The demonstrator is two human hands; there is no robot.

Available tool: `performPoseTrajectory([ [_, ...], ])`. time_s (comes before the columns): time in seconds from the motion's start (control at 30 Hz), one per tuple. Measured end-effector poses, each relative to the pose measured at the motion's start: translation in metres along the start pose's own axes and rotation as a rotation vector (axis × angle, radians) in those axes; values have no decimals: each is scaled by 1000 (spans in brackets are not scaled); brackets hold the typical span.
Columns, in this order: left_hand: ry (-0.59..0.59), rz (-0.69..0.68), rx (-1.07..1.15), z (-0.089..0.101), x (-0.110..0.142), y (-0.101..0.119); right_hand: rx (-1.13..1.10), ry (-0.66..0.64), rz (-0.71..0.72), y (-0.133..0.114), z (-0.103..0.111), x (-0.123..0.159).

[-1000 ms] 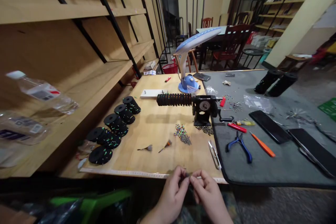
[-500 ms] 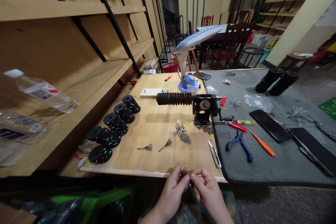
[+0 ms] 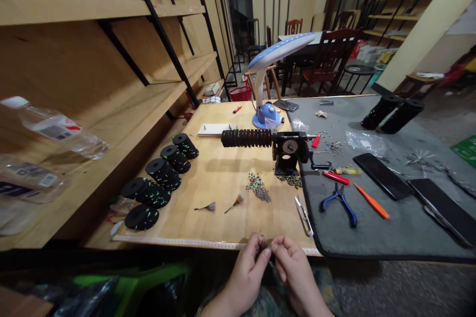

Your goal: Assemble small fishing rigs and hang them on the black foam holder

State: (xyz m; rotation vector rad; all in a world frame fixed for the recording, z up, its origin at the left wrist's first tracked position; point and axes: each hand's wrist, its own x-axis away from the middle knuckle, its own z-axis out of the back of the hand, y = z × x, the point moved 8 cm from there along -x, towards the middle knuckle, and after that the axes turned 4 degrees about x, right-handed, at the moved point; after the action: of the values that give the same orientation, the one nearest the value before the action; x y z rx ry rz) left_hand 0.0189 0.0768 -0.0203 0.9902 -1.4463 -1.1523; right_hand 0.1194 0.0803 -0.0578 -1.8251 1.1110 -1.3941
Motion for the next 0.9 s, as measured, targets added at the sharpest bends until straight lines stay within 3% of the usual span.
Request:
performPoseTrajectory([
  [0.17, -32, 2, -50, 0, 1, 2, -146, -27, -41, 1, 1, 1],
  [0.43, -47, 63, 98, -5, -1, 8, -9, -18, 84, -10, 4, 3],
  [0.6, -56, 109, 141, -4, -5, -3, 16, -34, 84, -10, 2, 5],
  [0.9, 7, 45, -8, 2, -5, -5, -26, -30, 76, -8, 3, 3],
])
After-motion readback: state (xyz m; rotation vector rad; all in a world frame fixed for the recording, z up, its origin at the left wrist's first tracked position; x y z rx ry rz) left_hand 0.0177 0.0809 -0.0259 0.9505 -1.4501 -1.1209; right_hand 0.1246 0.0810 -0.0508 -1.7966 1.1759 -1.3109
